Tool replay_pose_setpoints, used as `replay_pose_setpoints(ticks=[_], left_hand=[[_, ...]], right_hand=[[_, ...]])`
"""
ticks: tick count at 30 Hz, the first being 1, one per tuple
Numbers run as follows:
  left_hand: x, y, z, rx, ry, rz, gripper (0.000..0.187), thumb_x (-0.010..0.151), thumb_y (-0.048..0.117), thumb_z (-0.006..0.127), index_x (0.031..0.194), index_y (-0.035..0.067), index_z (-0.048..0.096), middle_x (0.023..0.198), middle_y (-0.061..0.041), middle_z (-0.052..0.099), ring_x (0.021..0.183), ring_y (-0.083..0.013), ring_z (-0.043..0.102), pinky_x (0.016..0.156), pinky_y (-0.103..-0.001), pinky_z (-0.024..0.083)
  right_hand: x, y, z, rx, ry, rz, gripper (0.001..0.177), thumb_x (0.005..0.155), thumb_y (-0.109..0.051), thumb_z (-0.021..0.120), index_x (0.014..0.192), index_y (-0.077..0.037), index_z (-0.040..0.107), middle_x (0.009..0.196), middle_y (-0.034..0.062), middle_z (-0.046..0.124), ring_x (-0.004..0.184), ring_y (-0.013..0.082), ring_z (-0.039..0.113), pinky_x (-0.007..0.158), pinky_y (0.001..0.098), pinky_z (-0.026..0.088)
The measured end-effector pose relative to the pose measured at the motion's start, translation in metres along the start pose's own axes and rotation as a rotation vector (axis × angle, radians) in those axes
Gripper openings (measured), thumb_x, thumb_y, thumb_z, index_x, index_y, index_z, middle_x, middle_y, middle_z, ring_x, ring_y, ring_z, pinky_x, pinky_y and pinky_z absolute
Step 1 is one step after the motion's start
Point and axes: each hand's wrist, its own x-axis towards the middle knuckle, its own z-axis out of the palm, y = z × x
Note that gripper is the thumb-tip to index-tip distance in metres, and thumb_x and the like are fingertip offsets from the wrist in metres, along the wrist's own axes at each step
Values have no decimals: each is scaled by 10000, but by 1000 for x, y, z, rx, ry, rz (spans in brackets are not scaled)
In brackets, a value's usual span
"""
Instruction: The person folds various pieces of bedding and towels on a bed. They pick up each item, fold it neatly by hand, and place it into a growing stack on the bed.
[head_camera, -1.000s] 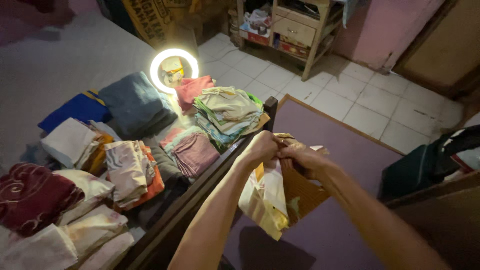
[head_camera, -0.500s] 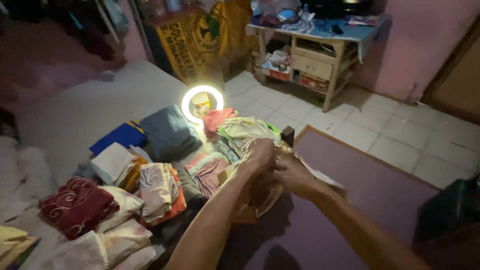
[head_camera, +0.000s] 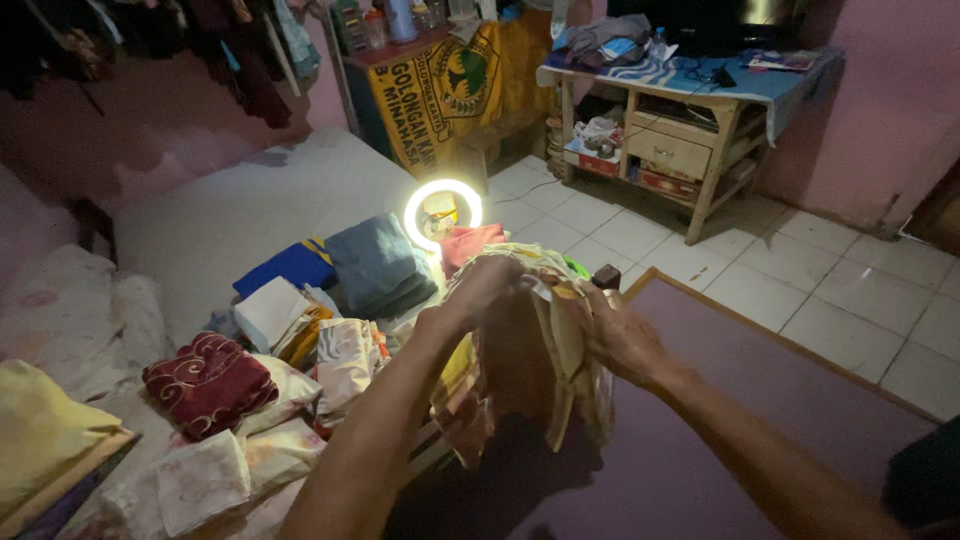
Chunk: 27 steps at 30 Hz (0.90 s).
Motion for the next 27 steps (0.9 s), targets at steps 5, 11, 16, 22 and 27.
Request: replay_pose_setpoints(ticks=[5, 11, 16, 22, 27], left_hand=[[-4, 15, -8, -10, 27, 78, 167, 845, 158, 729, 898, 0, 748, 830, -178, 729, 802, -281, 667, 738, -426, 501], [12, 26, 6, -39, -77, 52, 84, 835, 80, 671, 859, 5, 702, 826, -184, 710, 820, -277, 662, 783, -429, 502], [-4, 29, -21, -85, -75, -24, 220, 754, 51, 667, 968, 18, 626, 977, -194, 706, 954, -307, 662, 822, -444, 499], [-27, 37, -33, 13, -79, -107, 456, 802, 77, 659, 1245, 28, 558, 1136, -204, 677, 1073, -318, 635, 900, -431, 494], [-31, 28, -29, -35, -46, -91, 449, 796, 53, 639, 1239, -12, 608, 1109, -206, 694, 969, -287, 644, 841, -417, 520]], right_hand=[[12, 19, 5, 412, 21, -109, 777, 924, -273, 740, 1550, -98, 316, 1421, 256, 519, 1193, 408, 622, 964, 537, 565], [0, 10, 10, 119, 362, -465, 898, 761, -226, 757, 1532, -35, 338, 1218, 298, 618, 998, 441, 668, 810, 532, 580], [-9, 8, -31, 273, 47, -55, 290, 922, -142, 690, 1201, -64, 668, 1024, 133, 767, 734, 215, 785, 673, 342, 640], [13, -15, -77, -505, 75, -163, 223, 1087, -112, 500, 1067, -75, 719, 882, 135, 739, 735, 259, 709, 747, 395, 579], [1, -29, -97, -481, 101, -384, 202, 932, -4, 532, 1001, -48, 716, 922, 136, 687, 896, 311, 634, 860, 473, 517]])
